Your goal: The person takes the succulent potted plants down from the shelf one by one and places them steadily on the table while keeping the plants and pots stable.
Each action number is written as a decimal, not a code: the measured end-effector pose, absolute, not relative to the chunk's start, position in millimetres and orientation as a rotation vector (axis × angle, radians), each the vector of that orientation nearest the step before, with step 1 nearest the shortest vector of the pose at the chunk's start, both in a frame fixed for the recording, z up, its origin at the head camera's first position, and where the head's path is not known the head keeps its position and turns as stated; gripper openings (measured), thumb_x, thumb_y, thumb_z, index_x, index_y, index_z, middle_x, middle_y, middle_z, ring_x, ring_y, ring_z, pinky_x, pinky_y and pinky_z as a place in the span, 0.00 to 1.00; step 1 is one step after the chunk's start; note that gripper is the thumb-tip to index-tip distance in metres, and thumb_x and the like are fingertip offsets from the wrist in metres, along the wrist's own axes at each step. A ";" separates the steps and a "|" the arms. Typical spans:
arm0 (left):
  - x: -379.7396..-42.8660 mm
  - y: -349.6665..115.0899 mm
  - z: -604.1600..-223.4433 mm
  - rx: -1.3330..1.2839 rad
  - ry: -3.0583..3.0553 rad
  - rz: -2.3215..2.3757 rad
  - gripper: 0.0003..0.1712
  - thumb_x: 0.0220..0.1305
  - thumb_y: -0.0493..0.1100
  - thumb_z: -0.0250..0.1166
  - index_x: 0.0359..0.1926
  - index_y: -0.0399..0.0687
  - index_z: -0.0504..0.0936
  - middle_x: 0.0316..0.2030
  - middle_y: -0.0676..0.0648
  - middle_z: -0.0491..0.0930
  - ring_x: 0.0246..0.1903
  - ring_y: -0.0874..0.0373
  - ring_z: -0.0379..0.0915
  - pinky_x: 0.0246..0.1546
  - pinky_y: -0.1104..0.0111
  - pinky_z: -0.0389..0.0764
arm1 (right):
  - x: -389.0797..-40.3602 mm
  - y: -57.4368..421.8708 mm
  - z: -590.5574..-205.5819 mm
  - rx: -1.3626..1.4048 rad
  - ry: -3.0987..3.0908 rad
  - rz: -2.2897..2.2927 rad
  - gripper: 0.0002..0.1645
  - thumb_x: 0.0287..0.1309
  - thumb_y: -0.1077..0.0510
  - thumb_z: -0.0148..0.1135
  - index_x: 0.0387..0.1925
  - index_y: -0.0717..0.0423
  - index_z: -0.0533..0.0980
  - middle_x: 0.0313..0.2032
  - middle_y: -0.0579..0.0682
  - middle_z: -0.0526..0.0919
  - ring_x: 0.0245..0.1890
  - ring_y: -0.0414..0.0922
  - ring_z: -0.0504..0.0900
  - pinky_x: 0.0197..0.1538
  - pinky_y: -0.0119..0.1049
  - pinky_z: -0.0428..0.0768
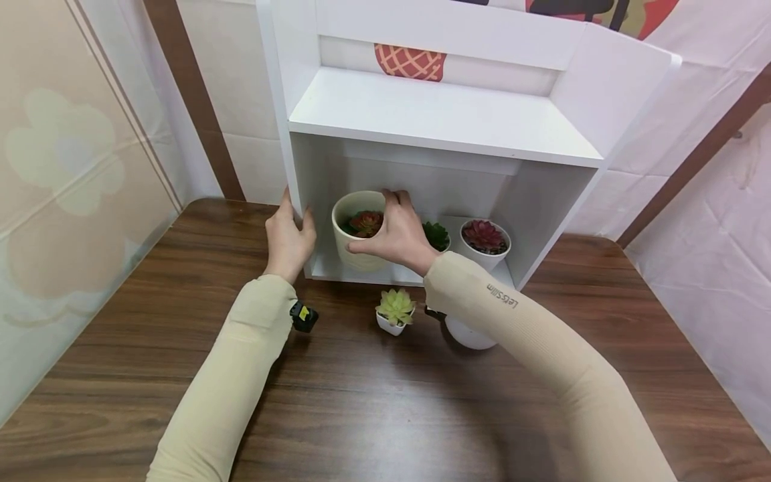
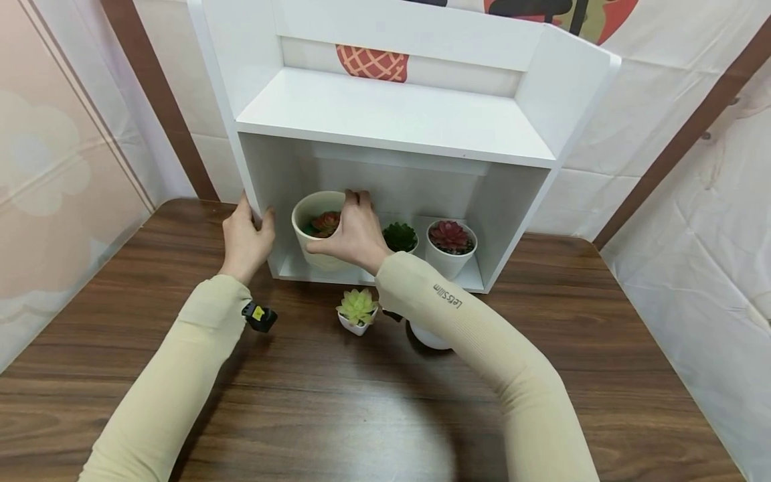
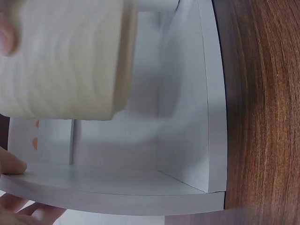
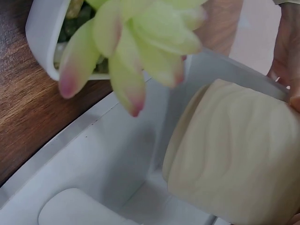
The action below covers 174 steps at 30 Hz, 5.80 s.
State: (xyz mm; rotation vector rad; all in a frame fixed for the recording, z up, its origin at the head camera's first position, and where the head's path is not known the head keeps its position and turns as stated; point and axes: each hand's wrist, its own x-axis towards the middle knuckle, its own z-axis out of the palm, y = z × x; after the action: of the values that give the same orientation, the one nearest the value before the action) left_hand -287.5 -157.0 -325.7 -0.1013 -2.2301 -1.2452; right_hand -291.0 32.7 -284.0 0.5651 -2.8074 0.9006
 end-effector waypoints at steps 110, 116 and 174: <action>-288.5 -155.0 -326.1 -0.080 -2.261 -1.291 0.27 0.69 0.35 0.51 0.68 0.37 0.62 0.60 0.30 0.71 0.60 0.35 0.68 0.56 0.43 0.71 | -142.9 80.5 -285.4 1.093 -2.731 1.013 0.63 0.25 0.42 0.80 0.66 0.56 0.63 0.57 0.46 0.67 0.50 0.40 0.76 0.54 0.35 0.77; -289.0 -155.6 -326.4 -0.086 -2.257 -1.292 0.27 0.69 0.34 0.51 0.68 0.37 0.62 0.60 0.30 0.71 0.60 0.35 0.68 0.56 0.43 0.71 | -141.1 82.7 -290.8 1.131 -2.744 1.009 0.63 0.25 0.42 0.80 0.66 0.58 0.62 0.57 0.48 0.67 0.49 0.40 0.76 0.53 0.36 0.78; -287.4 -155.5 -326.3 -0.103 -2.242 -1.317 0.27 0.69 0.34 0.51 0.67 0.36 0.62 0.60 0.30 0.71 0.59 0.35 0.69 0.55 0.42 0.71 | -152.2 79.9 -327.1 1.109 -2.803 0.936 0.63 0.27 0.39 0.79 0.66 0.60 0.61 0.57 0.51 0.67 0.50 0.44 0.76 0.55 0.39 0.77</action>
State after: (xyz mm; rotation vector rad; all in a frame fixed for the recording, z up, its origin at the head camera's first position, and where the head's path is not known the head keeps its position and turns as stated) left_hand -287.4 -155.5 -326.3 -0.1033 -2.2424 -1.3173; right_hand -152.2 79.9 -327.1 1.1094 -2.8032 0.9359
